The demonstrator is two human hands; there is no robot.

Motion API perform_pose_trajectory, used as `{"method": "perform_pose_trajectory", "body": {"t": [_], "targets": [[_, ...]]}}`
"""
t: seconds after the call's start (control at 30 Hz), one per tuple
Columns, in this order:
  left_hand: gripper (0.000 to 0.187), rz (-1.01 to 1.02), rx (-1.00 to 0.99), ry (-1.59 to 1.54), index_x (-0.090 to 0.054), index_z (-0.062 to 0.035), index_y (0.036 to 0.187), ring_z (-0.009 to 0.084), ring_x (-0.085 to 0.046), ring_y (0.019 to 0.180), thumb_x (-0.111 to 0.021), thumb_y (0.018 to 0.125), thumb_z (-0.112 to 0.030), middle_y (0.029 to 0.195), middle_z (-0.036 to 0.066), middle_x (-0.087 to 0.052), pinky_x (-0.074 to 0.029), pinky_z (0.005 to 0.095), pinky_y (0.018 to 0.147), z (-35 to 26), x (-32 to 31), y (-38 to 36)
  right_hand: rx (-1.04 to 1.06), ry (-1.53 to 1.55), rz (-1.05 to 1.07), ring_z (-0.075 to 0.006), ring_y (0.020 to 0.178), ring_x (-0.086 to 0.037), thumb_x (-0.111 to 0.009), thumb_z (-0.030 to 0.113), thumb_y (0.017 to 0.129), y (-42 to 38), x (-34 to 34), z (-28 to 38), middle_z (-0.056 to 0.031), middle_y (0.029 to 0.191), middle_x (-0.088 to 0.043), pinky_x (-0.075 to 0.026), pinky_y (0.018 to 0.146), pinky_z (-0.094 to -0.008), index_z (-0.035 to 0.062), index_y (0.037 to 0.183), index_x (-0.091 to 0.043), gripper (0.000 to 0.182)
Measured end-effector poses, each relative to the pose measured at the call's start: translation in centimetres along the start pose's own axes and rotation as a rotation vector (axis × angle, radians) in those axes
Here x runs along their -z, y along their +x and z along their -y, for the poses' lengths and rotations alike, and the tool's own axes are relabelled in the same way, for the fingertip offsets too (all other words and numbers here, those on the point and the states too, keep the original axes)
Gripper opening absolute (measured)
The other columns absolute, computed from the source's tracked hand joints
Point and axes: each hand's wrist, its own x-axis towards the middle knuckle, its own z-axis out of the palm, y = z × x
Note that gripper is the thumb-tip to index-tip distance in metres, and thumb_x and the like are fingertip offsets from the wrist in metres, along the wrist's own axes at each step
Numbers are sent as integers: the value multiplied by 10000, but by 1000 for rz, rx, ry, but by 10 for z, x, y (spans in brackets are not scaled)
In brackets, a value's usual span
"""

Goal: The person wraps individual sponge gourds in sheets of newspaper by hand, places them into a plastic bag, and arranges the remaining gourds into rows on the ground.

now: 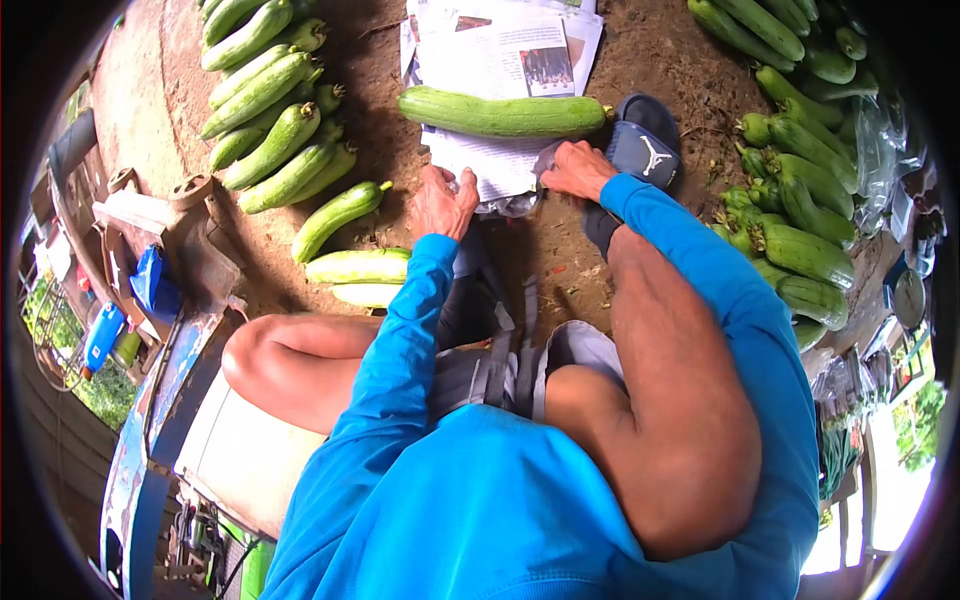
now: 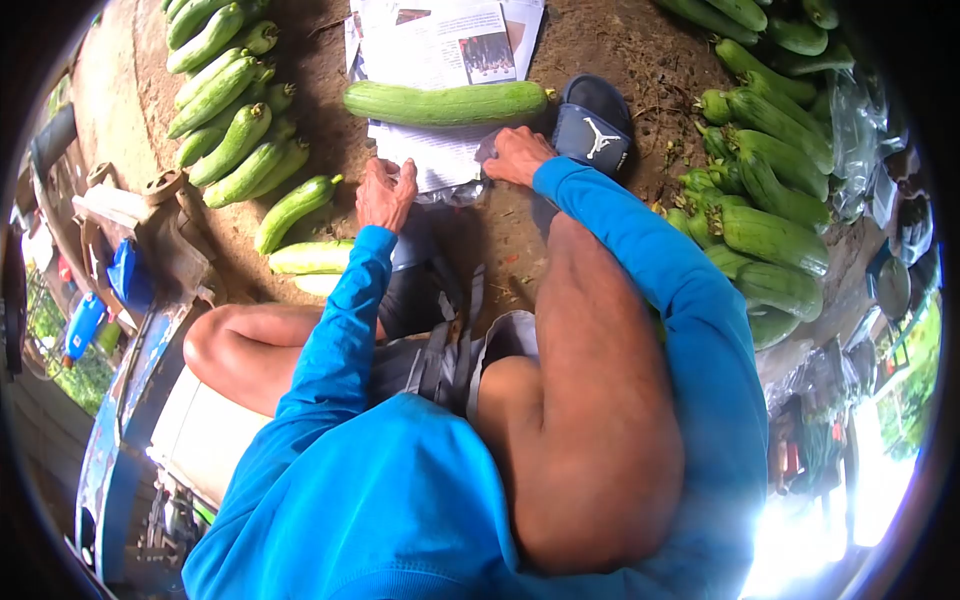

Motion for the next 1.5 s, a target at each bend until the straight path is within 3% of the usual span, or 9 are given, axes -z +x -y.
{"method": "perform_pose_trajectory", "body": {"t": [0.23, 0.57, 0.67, 0.73, 0.77, 0.83, 1.0, 1.2, 1.5], "targets": [[453, 101, 24, -143, -655, 39, 803, 413, -673, 757, -647, 858, -410, 725, 231, -663, -510, 492, 720, 8, 2, 21, -168, 347, 227, -210, 579, -725, -703, 362, 829, 0, 13, 3, -190, 794, -743, -624, 610, -323, -73, 866, -721, 437], [376, 239, -213, -354, -564, 11, 782, 254, -581, 606, -580, 933, -333, 633, 135, -576, -449, 426, 603, 16, 9, 24, -354, 748, 309, -258, 642, -731, -757, 509, 811, 6, 12, -3, -201, 831, -700, -634, 552, -322, -110, 938, -662, 639], [368, 310, -112, -470, -572, -3, 785, 179, -570, 583, -575, 947, -334, 628, 90, -586, -451, 377, 574, 16, 9, 24, -467, 868, 395, -271, 725, -738, -770, 525, 815, 9, 10, -12, -228, 968, -680, -645, 594, -343, -100, 1119, -628, 710], [364, 382, 1, -550, -579, -11, 786, 145, -566, 573, -569, 957, -332, 630, 66, -594, -452, 348, 559, 15, 9, 23, 85, 972, 389, -269, 803, -737, -770, 515, 828, 1, 3, -23, -219, 1117, -622, -653, 662, -384, -57, 1290, -557, 765], [359, 361, -17, -567, -584, -16, 792, 127, -562, 564, -561, 969, -328, 638, 54, -600, -443, 323, 538, 13, 8, 23, 83, 968, 388, -269, 803, -737, -770, 515, 828, 3, -3, -23, -219, 1117, -622, -653, 662, -384, -57, 1290, -557, 765], [356, 342, -33, -587, -588, -21, 798, 109, -558, 556, -552, 980, -324, 645, 43, -607, -434, 299, 517, 13, 5, 24, -398, 1098, 303, -241, 862, -718, -755, 479, 861, 3, -10, -7, -164, 1203, -567, -649, 717, -398, -21, 1378, -502, 762], [331, 397, 80, -769, -560, -54, 808, 110, -512, 523, -547, 992, -330, 637, 30, -561, -405, 292, 475, 4, 14, 23, -234, 1208, 290, -150, 754, -612, -762, 474, 870, -2, -10, -8, -83, 1088, -603, -614, 763, -354, 11, 1193, -609, 584], [308, 352, 350, -968, -529, -79, 798, 141, -485, 506, -562, 971, -332, 607, 18, -482, -415, 301, 468, 3, 17, 20, -205, 1254, 346, -118, 722, -570, -763, 504, 873, -11, 0, -2, -25, 995, -585, -587, 693, -308, 62, 1205, -625, 571], [231, 348, 373, -1051, -527, -87, 833, 155, -488, 580, -592, 946, -278, 714, 33, -453, -417, 337, 506, 13, 17, 11, -254, 1209, 250, -129, 755, -588, -700, 467, 936, -15, -4, -8, -40, 1037, -565, -569, 644, -291, 55, 1224, -599, 512]]}}
